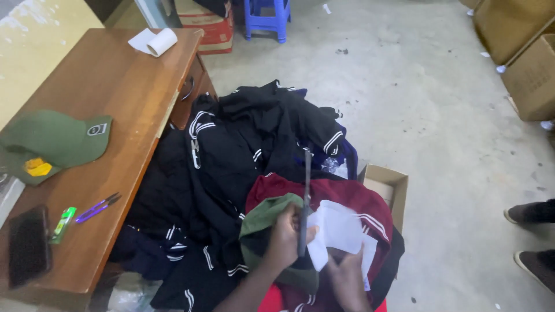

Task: Trimming excess threads with scissors and inserting paper liners into caps as part of a finishing process.

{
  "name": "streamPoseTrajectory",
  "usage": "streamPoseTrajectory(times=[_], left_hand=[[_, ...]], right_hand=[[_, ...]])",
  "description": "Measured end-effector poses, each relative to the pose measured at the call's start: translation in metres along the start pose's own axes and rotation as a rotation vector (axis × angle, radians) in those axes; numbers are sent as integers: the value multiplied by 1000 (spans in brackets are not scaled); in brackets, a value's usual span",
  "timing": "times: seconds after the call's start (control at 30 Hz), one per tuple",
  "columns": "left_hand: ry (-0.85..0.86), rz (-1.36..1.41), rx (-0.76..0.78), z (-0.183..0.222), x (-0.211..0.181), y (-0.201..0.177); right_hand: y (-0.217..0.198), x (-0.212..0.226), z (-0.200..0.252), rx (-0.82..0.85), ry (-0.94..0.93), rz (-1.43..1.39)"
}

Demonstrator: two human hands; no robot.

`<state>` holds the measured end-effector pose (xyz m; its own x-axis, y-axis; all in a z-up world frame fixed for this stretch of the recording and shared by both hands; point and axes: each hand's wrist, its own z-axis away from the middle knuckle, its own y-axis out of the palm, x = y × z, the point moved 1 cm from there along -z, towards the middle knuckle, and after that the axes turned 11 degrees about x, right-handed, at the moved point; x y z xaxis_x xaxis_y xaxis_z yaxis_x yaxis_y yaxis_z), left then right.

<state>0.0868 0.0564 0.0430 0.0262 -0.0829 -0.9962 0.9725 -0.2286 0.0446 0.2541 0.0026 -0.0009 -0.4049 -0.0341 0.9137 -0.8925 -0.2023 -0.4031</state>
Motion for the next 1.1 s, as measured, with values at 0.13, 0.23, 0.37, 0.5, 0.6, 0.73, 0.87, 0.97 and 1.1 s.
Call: streamPoseTrajectory(times=[0.13, 0.23, 0.37, 0.5, 0.6, 0.73, 0.87, 0.97, 1.1], left_hand=[[-116, 60, -94, -7, 15, -14], [-251, 73, -105, -3, 5, -7], [-281, 99, -56, 4, -19, 8], [-141, 297, -12, 4, -12, 16], [-97, 572, 130, 5, -2, 10], [-132, 591, 254, 8, -6, 7], [-160, 583, 380, 17, -34, 14], [-144, 410, 263, 20, -13, 9], [-196, 469, 242, 54, -34, 15]], right_hand=[[-45, 7, 19, -600, -63, 227], [-47, 7, 42, -342, -270, 395], [-28, 28, 32, 180, -73, 356], [-18, 27, 17, 87, -12, 208], [-19, 20, 15, -53, 277, 211], [-26, 53, 10, 64, 315, -37], [-26, 35, 7, 39, 385, -238], [-20, -23, 1, 81, 171, -710], [-39, -44, 1, -147, 257, -703]])
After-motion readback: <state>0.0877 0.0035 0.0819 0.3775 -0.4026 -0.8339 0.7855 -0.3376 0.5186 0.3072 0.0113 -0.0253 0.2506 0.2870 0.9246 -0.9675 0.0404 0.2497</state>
